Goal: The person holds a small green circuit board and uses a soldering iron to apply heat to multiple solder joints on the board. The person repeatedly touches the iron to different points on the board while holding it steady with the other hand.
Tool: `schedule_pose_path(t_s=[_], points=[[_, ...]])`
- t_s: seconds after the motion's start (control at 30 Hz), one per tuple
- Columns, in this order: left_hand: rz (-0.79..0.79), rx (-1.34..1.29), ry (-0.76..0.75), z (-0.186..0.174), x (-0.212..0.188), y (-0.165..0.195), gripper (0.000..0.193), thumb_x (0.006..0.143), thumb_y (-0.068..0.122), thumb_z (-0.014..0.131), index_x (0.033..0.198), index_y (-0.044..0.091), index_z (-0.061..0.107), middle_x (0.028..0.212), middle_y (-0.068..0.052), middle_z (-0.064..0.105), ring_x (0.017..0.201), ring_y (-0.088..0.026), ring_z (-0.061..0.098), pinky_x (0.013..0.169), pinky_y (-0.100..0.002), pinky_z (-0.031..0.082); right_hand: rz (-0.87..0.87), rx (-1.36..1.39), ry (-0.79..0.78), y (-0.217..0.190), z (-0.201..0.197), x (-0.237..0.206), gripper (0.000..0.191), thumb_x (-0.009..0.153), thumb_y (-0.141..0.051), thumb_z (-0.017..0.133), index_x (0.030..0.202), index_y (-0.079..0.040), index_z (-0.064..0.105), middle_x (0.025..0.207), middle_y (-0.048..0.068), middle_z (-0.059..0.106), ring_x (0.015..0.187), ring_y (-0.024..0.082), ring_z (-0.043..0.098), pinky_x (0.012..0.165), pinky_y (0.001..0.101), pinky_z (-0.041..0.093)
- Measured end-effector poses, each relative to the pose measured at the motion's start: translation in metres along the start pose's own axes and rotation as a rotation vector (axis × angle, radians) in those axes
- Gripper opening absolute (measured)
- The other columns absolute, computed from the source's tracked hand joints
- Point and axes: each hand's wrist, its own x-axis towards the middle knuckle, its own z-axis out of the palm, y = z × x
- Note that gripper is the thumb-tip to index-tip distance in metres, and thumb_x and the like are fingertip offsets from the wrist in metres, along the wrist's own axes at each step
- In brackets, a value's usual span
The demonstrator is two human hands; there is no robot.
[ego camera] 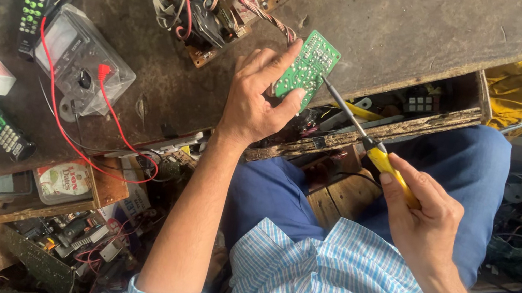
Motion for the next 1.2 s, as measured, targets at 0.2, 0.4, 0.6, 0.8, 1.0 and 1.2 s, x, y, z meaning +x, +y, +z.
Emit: schedule_pose_path(t_s=[0.2,0.4,0.6,0.8,1.0,1.2], points=[[-0.035,0.02,-0.016,0.0,0.001,-0.001,0.062,0.086,0.021,0.075,0.145,0.006,0.061,0.1,-0.004,0.064,0.098,-0.023,0.06,0.096,-0.038,0.044,0.014,-0.015,-0.003,-0.002,0.002,0.002,0.028,0.099,-0.01,0.074,0.127,-0.006,0.073,0.091,0.007,0.074,0.067,0.008,0.059,0.058,0.0238,0.045],[-0.02,0.012,-0.01,-0.001,0.001,-0.001,0.062,0.086,0.021,0.075,0.145,0.007,0.06,0.101,-0.004,0.064,0.099,-0.023,0.06,0.097,-0.039,0.044,0.027,0.01,-0.024,0.004,0.005,0.002,0.028,0.098,-0.01,0.074,0.126,-0.006,0.074,0.096,0.007,0.075,0.071,0.008,0.062,0.061,0.023,0.048],[-0.017,0.011,-0.024,-0.002,0.003,0.0,0.062,0.087,0.019,0.073,0.147,0.01,0.059,0.105,-0.004,0.064,0.102,-0.023,0.061,0.1,-0.039,0.044,0.026,0.076,-0.051,0.015,0.005,0.005,0.028,0.098,-0.011,0.074,0.126,-0.007,0.073,0.1,0.007,0.077,0.078,0.007,0.065,0.066,0.0223,0.051],[-0.025,0.022,-0.024,0.001,0.003,0.003,0.063,0.086,0.018,0.072,0.147,0.01,0.059,0.107,-0.005,0.064,0.103,-0.024,0.061,0.099,-0.04,0.044,0.041,0.069,-0.048,0.018,0.006,0.004,0.028,0.098,-0.011,0.074,0.126,-0.007,0.074,0.097,0.006,0.077,0.073,0.008,0.063,0.062,0.0227,0.049],[-0.029,0.018,-0.016,0.003,0.002,0.003,0.062,0.086,0.017,0.071,0.146,0.01,0.06,0.106,-0.004,0.066,0.102,-0.023,0.061,0.099,-0.039,0.044,0.065,0.097,-0.019,0.018,0.006,-0.001,0.028,0.098,-0.01,0.075,0.126,-0.008,0.074,0.098,0.006,0.077,0.073,0.008,0.063,0.061,0.0219,0.048],[-0.036,0.033,-0.006,0.006,0.002,0.001,0.061,0.085,0.016,0.072,0.145,0.009,0.06,0.105,-0.004,0.066,0.101,-0.023,0.061,0.097,-0.039,0.044,0.056,0.095,0.018,0.019,0.004,-0.004,0.028,0.099,-0.01,0.075,0.127,-0.007,0.073,0.104,0.007,0.077,0.08,0.007,0.066,0.067,0.0211,0.05]])
